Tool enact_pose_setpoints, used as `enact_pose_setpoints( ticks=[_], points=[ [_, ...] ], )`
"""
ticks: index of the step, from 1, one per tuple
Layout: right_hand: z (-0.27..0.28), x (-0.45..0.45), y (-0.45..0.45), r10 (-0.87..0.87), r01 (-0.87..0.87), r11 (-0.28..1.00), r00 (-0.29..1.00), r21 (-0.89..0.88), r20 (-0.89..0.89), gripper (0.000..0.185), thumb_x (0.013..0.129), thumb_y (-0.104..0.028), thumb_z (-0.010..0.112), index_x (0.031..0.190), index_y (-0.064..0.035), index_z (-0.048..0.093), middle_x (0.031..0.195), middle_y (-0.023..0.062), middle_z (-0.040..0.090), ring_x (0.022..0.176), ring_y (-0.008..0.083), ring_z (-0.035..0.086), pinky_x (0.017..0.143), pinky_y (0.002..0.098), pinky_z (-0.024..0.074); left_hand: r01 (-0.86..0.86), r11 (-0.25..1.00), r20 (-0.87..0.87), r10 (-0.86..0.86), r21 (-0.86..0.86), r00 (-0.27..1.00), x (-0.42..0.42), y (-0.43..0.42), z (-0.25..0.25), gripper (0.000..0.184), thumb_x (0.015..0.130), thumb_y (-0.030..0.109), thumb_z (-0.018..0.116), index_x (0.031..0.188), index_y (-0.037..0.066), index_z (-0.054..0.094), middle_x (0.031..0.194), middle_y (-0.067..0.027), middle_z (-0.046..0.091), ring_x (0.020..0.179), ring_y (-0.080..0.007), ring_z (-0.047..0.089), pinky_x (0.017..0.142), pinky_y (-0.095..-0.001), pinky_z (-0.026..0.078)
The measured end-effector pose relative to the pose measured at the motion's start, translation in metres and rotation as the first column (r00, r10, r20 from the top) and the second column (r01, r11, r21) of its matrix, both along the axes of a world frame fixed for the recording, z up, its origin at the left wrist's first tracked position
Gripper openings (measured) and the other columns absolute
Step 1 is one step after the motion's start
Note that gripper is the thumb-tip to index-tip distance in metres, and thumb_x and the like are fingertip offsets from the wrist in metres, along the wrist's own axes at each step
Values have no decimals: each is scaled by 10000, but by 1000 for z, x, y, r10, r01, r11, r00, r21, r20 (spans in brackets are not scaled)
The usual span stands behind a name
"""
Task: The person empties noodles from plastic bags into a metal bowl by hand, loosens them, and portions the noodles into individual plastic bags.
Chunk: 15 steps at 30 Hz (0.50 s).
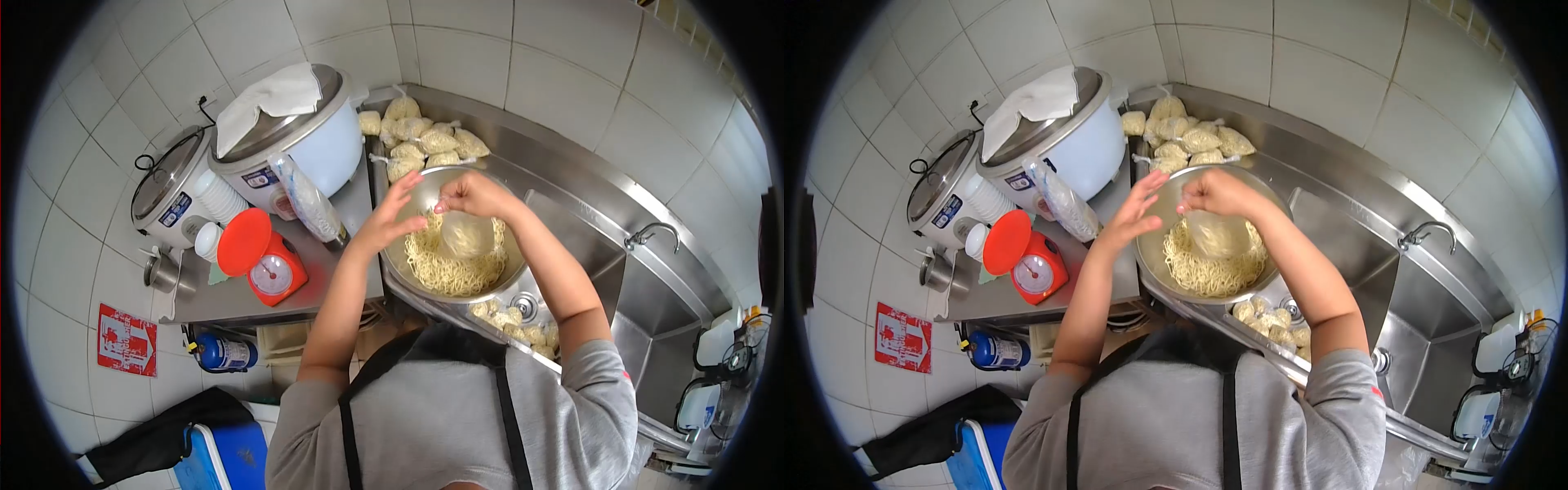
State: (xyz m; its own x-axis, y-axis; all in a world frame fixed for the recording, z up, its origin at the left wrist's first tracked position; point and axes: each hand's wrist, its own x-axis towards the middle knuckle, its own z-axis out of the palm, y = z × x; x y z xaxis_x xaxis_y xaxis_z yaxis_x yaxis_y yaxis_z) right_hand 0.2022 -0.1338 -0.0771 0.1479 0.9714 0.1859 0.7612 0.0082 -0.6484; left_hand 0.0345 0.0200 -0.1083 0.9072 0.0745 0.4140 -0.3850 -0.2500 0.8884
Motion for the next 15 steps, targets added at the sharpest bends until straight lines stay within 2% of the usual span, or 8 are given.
enact_pose_setpoints(
  ticks=[1,4,5,7,10,11,13,15],
  points=[
    [8,-5,0,79,-72,995,992,75,-96,232,770,-255,707,723,-38,640,584,48,568,552,99,487,552,286,403,57,979,-77,-43,198,996,7,-1,2,941,736,381,729,1404,17,176,1448,-175,210,1347,-282,218,1101,-363,169],
    [35,-8,6,251,-266,961,953,-76,-171,145,791,-199,692,839,-62,684,622,13,585,592,66,470,584,259,410,198,893,-357,-45,405,933,31,-16,3,948,691,439,755,1373,6,258,1394,-167,313,1296,-279,310,1059,-340,275],
    [39,-16,6,281,-293,956,935,-26,-215,163,790,-205,694,783,-44,665,584,-9,541,575,55,432,556,250,380,177,912,-350,-40,369,936,36,-23,4,866,693,422,757,1323,5,332,1340,-162,375,1239,-264,372,1013,-330,326],
    [49,-24,8,323,-333,942,934,-38,-153,192,791,-213,694,736,-37,640,557,-20,502,560,55,400,536,251,354,138,947,-338,-34,290,941,42,-37,9,711,697,390,760,1223,2,480,1232,-151,499,1123,-233,496,921,-309,429],
    [52,-36,4,314,-315,949,932,28,-182,269,793,-227,693,654,-32,572,520,-24,434,538,58,352,508,259,316,-35,983,-435,111,180,893,36,-60,30,388,736,283,722,997,14,621,1003,-99,616,901,-174,589,758,-282,491],
    [51,-38,2,298,-290,955,935,66,-192,275,793,-229,693,651,-31,566,520,-20,437,538,57,361,509,262,321,-95,985,-308,137,147,941,42,-56,8,204,763,179,663,894,23,646,900,-78,632,814,-145,600,687,-271,490],
    [55,-46,-3,239,-228,971,948,77,-208,285,795,-231,690,648,-28,555,519,-13,440,538,57,378,510,265,330,34,991,-301,7,130,954,51,-51,0,210,784,152,651,944,16,635,968,-88,629,872,-155,609,744,-296,495],
    [62,-54,-10,153,-152,988,964,23,-217,295,799,-233,686,646,-24,545,519,-6,441,538,59,393,511,267,340,-32,982,-182,67,189,981,56,-51,-17,240,794,118,639,1007,11,605,1024,-98,613,928,-164,600,783,-309,490]
  ],
)
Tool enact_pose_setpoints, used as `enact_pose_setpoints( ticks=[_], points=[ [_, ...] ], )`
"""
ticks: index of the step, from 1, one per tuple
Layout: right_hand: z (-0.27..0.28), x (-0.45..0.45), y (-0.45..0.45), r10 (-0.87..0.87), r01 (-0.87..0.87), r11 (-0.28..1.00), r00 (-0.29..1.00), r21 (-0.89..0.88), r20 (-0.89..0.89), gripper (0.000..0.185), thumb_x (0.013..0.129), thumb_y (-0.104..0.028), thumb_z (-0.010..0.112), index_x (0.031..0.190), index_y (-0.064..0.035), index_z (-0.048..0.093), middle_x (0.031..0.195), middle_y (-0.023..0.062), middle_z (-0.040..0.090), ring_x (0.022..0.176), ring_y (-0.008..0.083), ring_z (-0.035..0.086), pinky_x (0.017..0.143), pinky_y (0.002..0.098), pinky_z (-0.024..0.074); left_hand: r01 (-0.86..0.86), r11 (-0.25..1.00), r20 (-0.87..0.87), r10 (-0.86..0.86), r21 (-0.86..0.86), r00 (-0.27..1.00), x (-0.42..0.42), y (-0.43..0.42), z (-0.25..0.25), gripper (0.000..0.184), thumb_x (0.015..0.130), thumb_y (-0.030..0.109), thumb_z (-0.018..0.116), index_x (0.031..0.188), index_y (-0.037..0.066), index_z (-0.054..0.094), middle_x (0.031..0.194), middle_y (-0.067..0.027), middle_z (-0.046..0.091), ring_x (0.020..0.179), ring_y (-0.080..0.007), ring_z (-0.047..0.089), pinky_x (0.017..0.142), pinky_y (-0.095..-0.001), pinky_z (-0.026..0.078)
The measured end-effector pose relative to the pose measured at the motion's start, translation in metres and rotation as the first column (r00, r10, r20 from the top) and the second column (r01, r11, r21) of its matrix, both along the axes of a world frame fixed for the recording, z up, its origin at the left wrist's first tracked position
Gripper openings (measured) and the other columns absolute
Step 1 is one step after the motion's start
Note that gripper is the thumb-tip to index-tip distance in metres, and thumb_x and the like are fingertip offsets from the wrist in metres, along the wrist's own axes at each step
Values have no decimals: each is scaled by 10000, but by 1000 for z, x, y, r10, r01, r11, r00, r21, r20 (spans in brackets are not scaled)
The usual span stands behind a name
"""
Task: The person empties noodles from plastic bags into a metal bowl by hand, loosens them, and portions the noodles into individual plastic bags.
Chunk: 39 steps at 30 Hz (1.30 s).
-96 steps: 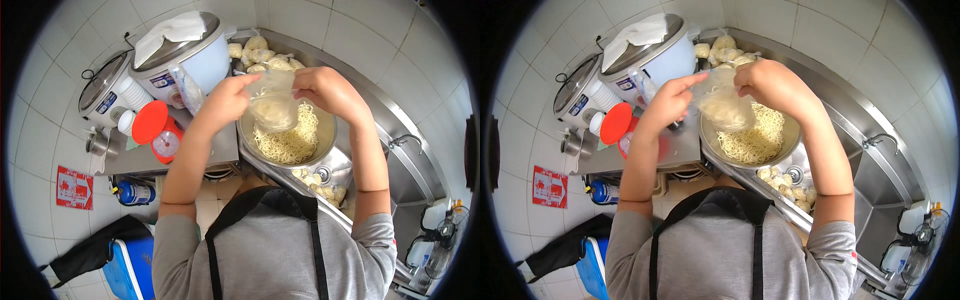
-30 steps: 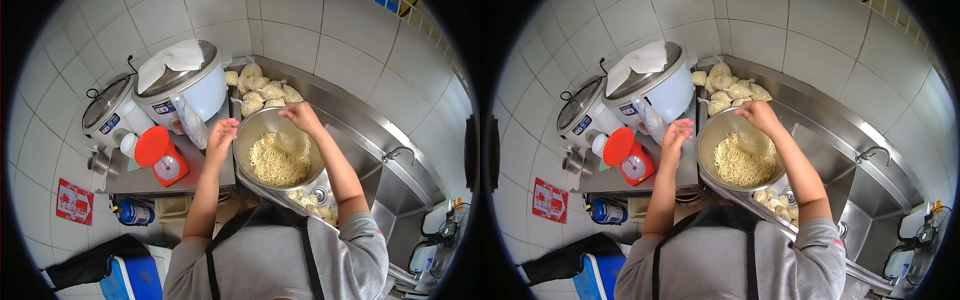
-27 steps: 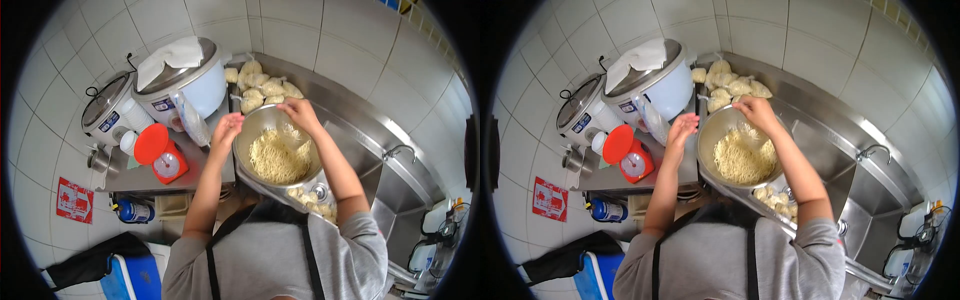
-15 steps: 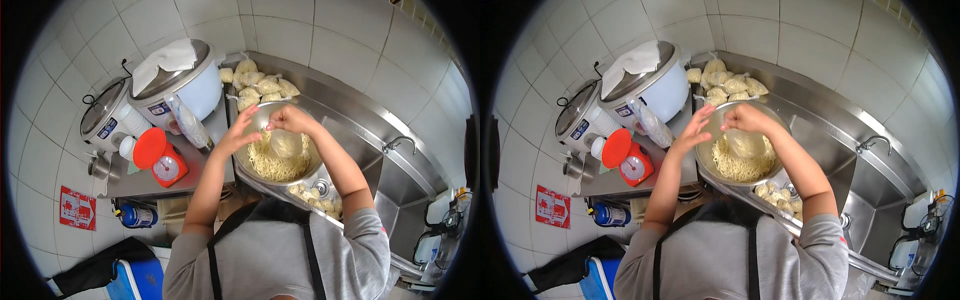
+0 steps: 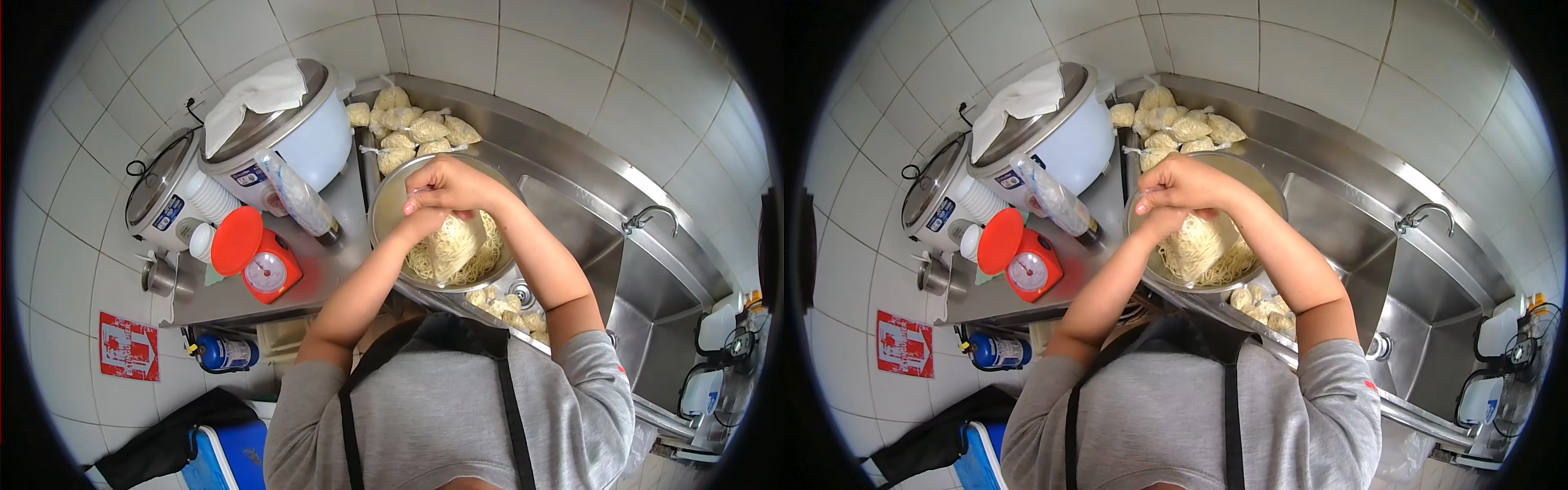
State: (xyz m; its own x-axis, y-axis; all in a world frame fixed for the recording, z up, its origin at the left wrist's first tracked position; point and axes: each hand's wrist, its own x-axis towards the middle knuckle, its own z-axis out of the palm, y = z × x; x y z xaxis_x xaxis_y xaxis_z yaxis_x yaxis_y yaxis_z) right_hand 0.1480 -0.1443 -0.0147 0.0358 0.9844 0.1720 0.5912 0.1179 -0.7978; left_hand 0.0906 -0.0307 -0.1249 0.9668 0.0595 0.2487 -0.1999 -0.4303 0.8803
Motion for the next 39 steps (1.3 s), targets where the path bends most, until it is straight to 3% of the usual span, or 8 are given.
enact_pose_setpoints(
  ticks=[3,6,11,17,20,24,29,39],
  points=[
    [-23,4,7,-6,-41,951,988,305,151,275,788,-225,689,700,1,558,561,72,499,537,113,443,532,279,379,-215,973,300,182,82,936,7,-7,-32,334,790,72,631,1104,9,536,1076,-112,570,998,-177,559,819,-310,466],
    [-39,-6,2,-118,175,895,980,411,-161,307,802,-223,676,678,10,520,556,79,456,536,113,420,523,281,371,-182,982,419,143,54,896,11,-6,-40,349,773,44,615,1102,9,501,1050,-125,550,995,-208,546,811,-314,453],
    [-67,-4,-7,-308,410,864,889,291,-339,257,819,-220,670,697,-11,582,543,12,456,558,60,405,525,254,364,-152,988,332,138,16,933,10,-6,-51,322,745,5,567,1061,16,503,981,-132,559,961,-273,554,889,-386,415],
    [-79,-19,-15,-361,470,823,867,321,-343,200,796,-170,690,706,-12,608,605,8,523,604,62,453,574,229,390,-190,867,351,19,460,936,23,4,-75,437,834,147,544,1251,60,445,1188,-109,535,1184,-276,443,1093,-501,82],
    [-88,-1,-25,-365,459,802,883,382,-296,216,758,-221,719,845,-32,659,746,46,572,688,112,515,616,233,406,30,979,48,-21,-200,999,-11,-2,-4,423,885,181,485,1281,39,434,1188,-153,551,1173,-253,485,1011,-459,318],
    [-76,-29,-50,-808,441,426,578,790,114,713,605,-438,784,1178,-107,518,1106,102,494,1020,266,471,847,421,378,152,506,132,-76,-849,988,-28,-8,16,244,916,119,420,1094,-25,504,1092,-165,591,1134,-280,516,960,-403,418],
    [-94,-45,-40,-773,318,158,629,935,-83,629,622,-397,798,1111,-132,505,1050,103,533,937,261,542,853,436,416,336,208,343,-4,-918,939,-28,-31,33,123,931,133,417,900,44,496,717,-31,498,872,-204,546,1027,-398,361],
    [-81,-55,-30,-702,210,232,712,950,14,375,645,-300,769,948,-138,620,964,27,585,871,206,569,785,352,432,133,400,203,138,-907,969,-40,-38,38,187,955,257,428,888,96,496,551,59,321,561,-90,372,819,-300,437]
  ],
)
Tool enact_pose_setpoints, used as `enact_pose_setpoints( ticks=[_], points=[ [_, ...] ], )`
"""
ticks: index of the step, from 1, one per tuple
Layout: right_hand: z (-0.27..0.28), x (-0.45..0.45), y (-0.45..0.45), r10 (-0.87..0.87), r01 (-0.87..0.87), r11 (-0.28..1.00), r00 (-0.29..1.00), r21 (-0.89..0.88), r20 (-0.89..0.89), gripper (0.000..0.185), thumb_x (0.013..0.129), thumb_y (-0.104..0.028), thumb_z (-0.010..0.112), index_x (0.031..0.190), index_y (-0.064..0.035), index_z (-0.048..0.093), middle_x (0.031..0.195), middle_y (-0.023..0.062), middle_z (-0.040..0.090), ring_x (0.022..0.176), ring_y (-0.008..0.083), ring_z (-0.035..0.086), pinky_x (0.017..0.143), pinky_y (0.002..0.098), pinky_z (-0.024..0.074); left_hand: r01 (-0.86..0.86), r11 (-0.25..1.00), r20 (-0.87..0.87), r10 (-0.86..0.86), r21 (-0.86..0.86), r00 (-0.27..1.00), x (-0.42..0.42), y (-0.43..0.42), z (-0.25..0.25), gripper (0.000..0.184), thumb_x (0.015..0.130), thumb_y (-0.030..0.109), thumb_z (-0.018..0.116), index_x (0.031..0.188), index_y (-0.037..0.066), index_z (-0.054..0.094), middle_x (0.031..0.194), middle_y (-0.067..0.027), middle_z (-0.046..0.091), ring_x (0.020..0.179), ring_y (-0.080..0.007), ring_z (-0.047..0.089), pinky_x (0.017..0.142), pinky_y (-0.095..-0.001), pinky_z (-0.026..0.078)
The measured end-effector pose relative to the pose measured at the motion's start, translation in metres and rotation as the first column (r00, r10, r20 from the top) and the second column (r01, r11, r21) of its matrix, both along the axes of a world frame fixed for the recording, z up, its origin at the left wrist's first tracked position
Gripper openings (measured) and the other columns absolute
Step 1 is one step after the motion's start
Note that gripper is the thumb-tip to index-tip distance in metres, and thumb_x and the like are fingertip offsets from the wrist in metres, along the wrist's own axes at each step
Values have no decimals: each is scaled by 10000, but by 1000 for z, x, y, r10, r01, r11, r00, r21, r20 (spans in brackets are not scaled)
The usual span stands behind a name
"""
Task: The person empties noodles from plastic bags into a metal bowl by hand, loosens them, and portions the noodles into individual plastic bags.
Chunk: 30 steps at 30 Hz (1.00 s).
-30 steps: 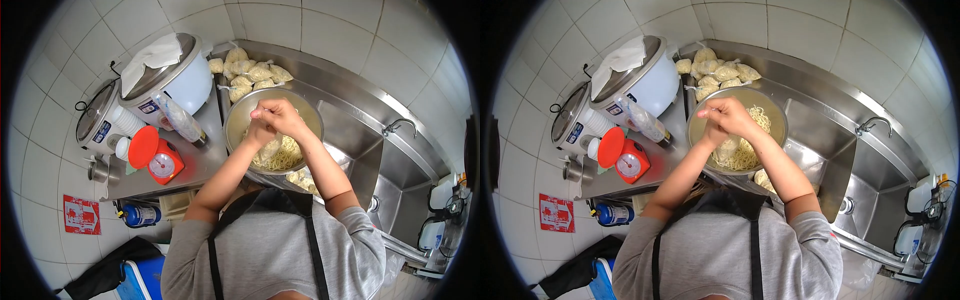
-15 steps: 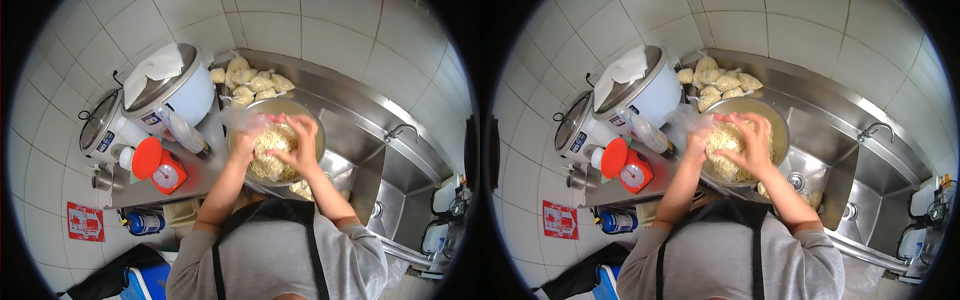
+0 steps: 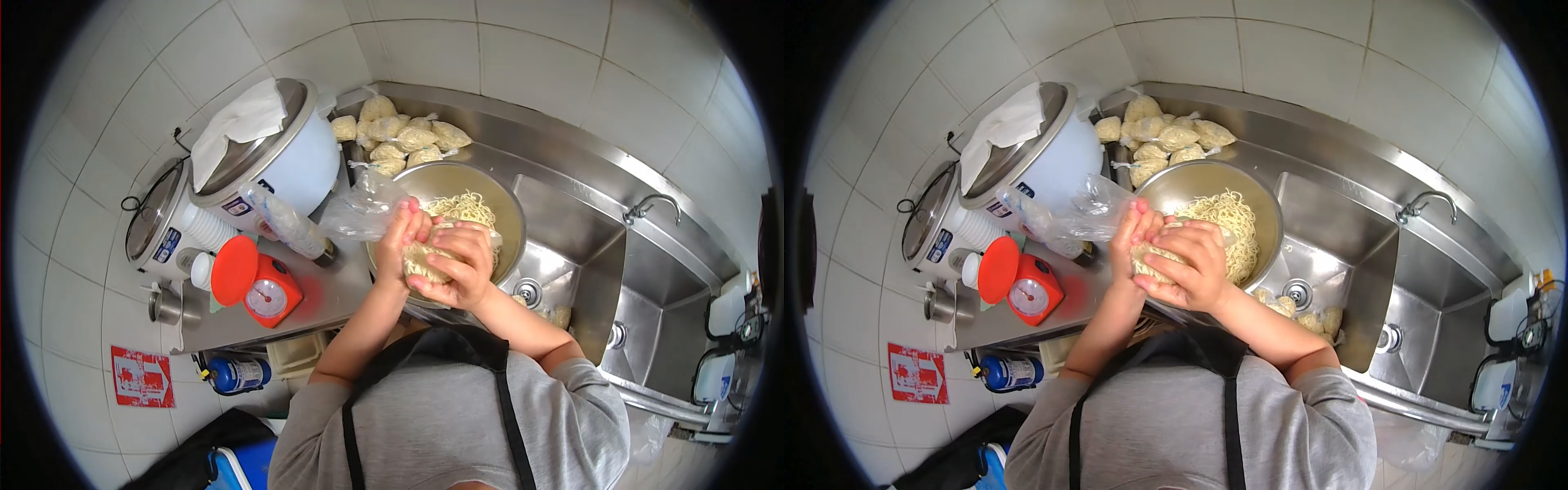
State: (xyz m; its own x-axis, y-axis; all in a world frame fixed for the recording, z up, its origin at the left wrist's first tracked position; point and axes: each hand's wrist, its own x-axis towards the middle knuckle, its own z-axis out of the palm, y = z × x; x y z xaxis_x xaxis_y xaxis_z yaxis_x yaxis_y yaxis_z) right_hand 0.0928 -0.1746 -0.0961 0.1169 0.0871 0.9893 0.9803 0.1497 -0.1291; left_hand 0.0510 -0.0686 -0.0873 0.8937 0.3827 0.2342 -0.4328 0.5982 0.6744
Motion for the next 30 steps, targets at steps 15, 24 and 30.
enact_pose_setpoints(
  ticks=[15,24,30],
  points=[
    [5,35,11,209,-393,910,709,-132,-674,249,835,-263,602,717,-56,529,651,102,506,662,269,497,730,363,363,22,336,-128,297,942,946,27,107,-135,309,928,187,469,1097,-60,544,983,-102,591,875,-147,509,753,-306,444],
    [-13,20,1,38,-170,922,934,-347,-356,326,683,-439,642,665,-117,593,584,102,562,721,352,561,726,515,391,-425,179,400,159,887,903,34,-21,-70,310,916,184,456,1060,-74,550,949,-147,604,841,-225,565,761,-348,450],
    [-22,28,-12,166,-246,945,930,-218,-327,318,669,-465,682,666,-152,623,615,43,585,707,336,552,818,467,336,-341,108,339,35,934,940,68,-57,-72,304,910,179,461,1060,-69,550,949,-155,604,842,-241,567,761,-353,450]
  ],
)
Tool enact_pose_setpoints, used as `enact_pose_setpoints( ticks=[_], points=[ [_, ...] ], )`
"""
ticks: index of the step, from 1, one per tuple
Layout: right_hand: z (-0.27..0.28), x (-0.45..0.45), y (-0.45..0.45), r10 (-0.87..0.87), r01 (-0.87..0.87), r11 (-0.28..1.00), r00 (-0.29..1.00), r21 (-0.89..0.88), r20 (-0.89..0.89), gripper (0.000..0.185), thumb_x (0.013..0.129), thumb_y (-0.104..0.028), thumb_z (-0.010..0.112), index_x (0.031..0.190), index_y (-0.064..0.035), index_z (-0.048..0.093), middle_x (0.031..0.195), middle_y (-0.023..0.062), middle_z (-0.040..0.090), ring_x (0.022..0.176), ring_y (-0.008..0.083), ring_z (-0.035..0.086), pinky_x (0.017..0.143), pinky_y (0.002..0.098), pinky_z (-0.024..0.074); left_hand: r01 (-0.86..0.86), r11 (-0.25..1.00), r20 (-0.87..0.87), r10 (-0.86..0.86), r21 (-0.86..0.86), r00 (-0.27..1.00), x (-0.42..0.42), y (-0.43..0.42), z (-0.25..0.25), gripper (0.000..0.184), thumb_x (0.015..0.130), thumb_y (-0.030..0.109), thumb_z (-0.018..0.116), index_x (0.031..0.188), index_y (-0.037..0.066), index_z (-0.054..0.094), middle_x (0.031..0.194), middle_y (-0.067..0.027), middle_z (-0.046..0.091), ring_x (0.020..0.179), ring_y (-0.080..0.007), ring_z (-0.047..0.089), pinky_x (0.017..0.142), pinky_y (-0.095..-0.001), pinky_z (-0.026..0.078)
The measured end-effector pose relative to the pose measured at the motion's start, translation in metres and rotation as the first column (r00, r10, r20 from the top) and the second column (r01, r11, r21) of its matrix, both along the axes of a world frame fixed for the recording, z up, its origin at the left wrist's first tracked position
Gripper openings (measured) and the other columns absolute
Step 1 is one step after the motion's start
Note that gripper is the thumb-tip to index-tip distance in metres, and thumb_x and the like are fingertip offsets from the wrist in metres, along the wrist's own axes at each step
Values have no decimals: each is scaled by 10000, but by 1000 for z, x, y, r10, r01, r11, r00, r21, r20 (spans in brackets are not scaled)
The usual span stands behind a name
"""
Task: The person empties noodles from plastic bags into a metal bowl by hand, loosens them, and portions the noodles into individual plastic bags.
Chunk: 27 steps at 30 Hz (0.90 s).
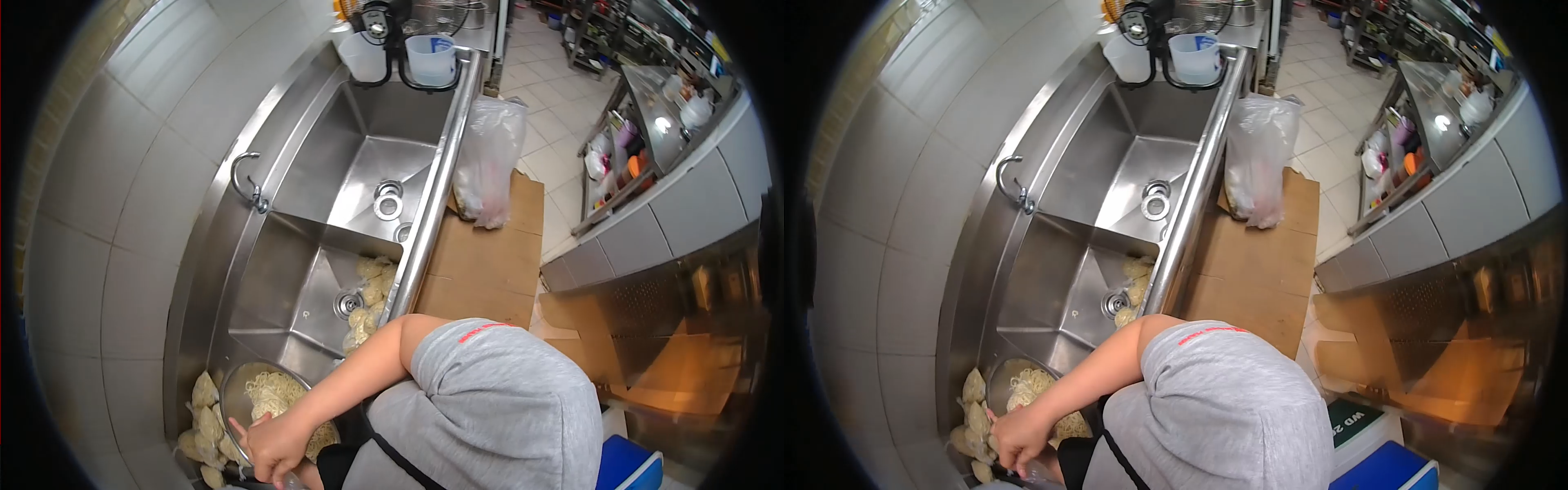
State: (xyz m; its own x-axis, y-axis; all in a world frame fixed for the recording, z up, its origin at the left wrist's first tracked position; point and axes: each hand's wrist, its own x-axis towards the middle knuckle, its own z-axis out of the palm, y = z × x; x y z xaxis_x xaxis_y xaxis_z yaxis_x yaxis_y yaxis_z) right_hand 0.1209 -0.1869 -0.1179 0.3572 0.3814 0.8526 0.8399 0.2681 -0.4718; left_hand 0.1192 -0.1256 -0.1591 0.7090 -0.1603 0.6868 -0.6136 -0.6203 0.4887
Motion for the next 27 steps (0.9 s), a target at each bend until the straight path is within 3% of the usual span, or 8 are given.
enact_pose_setpoints(
  ticks=[2,5,9,12,15,18,24,27],
  points=[
    [4,9,-5,30,-34,981,999,193,23,334,658,-461,695,689,-137,621,641,23,584,737,308,535,814,442,330,17,1000,-18,-17,20,1000,4,-4,-1,302,907,177,463,1060,-68,551,949,-158,605,843,-247,568,761,-354,451],
    [28,-5,-34,-286,253,931,953,264,95,324,644,-417,698,729,-118,608,639,16,576,738,264,533,751,423,351,30,999,-34,-29,37,999,11,-10,-2,299,904,175,465,1060,-66,551,949,-162,605,844,-255,569,762,-357,451],
    [6,11,-14,-408,449,884,877,-131,253,240,671,-332,657,674,-111,561,536,58,542,610,313,556,652,450,398,38,998,-49,-35,59,998,17,-8,-2,296,899,171,469,1060,-63,551,949,-168,605,845,-266,571,762,-360,451],
    [5,-7,-29,-511,558,819,814,-131,275,215,687,-286,624,637,-103,522,469,79,502,524,348,543,603,453,415,36,996,-52,-32,79,998,20,-4,-1,293,896,169,471,1060,-61,551,950,-172,606,846,-275,572,762,-362,451],
    [-7,7,-13,-429,392,849,903,-355,-29,263,728,-352,607,670,-102,549,589,134,530,705,319,536,730,541,376,28,995,-50,-24,94,998,21,2,1,291,892,166,474,1060,-59,551,950,-176,606,846,-283,573,763,-365,451],
    [2,0,-13,-254,262,960,963,98,-88,178,758,-264,622,780,-95,569,743,91,558,742,279,513,743,497,377,12,994,-46,-7,107,999,21,12,3,289,889,164,477,1060,-57,551,950,-180,606,847,-291,574,763,-367,451],
    [7,-19,-14,-635,528,768,704,362,318,164,798,-236,610,911,-118,596,841,46,523,835,246,500,865,491,350,-17,988,-39,24,153,999,21,43,10,285,882,159,482,1059,-53,552,950,-188,607,849,-308,576,764,-372,451],
    [6,-14,-8,-540,465,839,778,283,322,144,758,-211,616,863,-115,595,834,55,521,837,252,506,883,517,342,-41,983,-38,49,177,998,19,62,16,283,879,156,485,1059,-51,552,950,-192,608,850,-316,577,764,-375,452]
  ],
)
